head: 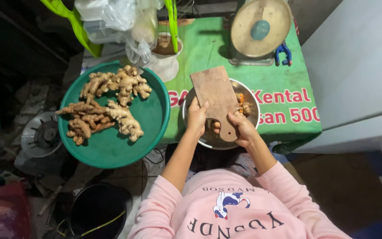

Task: The person peels ginger roots using a small knife, scraping the skin off each piece and placing the peeled ginger into a metal bowl. The person handles the ginger one at a time, rotating each piece to remove the skin before transferring it to the bowl.

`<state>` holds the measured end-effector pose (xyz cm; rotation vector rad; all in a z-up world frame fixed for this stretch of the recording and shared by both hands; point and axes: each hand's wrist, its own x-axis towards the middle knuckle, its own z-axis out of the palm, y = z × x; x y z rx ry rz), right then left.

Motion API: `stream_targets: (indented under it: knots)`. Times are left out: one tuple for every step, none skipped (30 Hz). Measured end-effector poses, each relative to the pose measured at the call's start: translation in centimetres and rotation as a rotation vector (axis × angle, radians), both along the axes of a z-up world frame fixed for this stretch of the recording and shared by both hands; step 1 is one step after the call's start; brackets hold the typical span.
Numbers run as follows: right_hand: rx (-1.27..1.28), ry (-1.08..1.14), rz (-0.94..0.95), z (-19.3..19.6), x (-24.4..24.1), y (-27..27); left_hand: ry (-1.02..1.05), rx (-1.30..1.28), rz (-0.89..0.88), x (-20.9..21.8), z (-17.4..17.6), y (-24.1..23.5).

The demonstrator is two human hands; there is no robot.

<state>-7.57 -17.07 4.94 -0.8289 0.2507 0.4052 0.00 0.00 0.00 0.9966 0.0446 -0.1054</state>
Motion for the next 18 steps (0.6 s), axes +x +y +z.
stream_targets:
  knots:
    - [0.001, 0.03, -0.025, 0.7, -0.3, 0.2, 0.0, 0.004, -0.01, -0.4, 1.2, 0.1]
    - [0.003, 0.059, -0.05, 1.4, -0.6, 0.4, 0.0, 0.008, -0.021, -1.0, 2.4, 0.3]
    - [-0.017, 0.045, -0.062, 1.9, -0.8, 0.4, 0.002, 0.171, -0.015, -1.7, 3.6, 0.6]
    - [-0.037, 0.031, -0.074, 2.3, -1.1, 0.1, 0.004, 0.334, -0.009, -2.6, 4.8, 0.9]
    - [-0.056, 0.016, -0.089, 2.6, -1.2, -0.2, 0.002, 0.499, -0.006, -3.3, 6.0, 1.1]
    - [-0.076, 0.003, -0.101, 2.8, -1.3, -0.7, -0.034, 0.552, -0.027, -4.2, 7.1, 1.1]
    - [-0.095, -0.007, -0.113, 2.8, -1.6, -1.5, -0.069, 0.606, -0.051, -5.4, 8.0, 1.1]
    - [-0.114, -0.017, -0.126, 2.7, -1.8, -2.1, -0.104, 0.659, -0.075, -6.5, 8.8, 1.1]
    - [-0.145, -0.034, -0.125, 2.5, -1.9, -2.9, -0.27, 0.684, -0.161, -7.7, 9.4, 1.5]
    - [-0.177, -0.051, -0.124, 2.5, -2.1, -3.6, -0.437, 0.705, -0.248, -9.2, 9.7, 2.4]
    - [-0.21, -0.069, -0.122, 2.5, -2.2, -4.1, -0.606, 0.719, -0.333, -10.4, 9.9, 2.9]
    - [-0.289, -0.12, -0.144, 2.5, -2.3, -4.2, -0.693, 0.868, -0.314, -11.1, 9.9, 2.7]
    - [-0.365, -0.174, -0.162, 2.4, -2.3, -4.0, -0.781, 1.019, -0.289, -11.6, 9.6, 2.5]
    - [-0.442, -0.228, -0.18, 2.6, -2.5, -3.7, -0.868, 1.171, -0.261, -11.9, 9.1, 2.3]
    - [-0.629, -0.389, -0.219, 2.9, -2.7, -3.4, -0.887, 1.249, -0.269, -12.0, 8.6, 2.1]
    - [-0.815, -0.552, -0.256, 3.2, -3.1, -3.1, -0.906, 1.327, -0.277, -11.9, 7.9, 1.9]
    - [-1.001, -0.715, -0.291, 3.6, -3.4, -2.8, -0.923, 1.405, -0.286, -12.0, 7.2, 1.8]
    - [-1.182, -0.74, -0.343, 3.9, -3.5, -2.4, -0.955, 1.392, -0.248, -11.9, 6.6, 1.8]
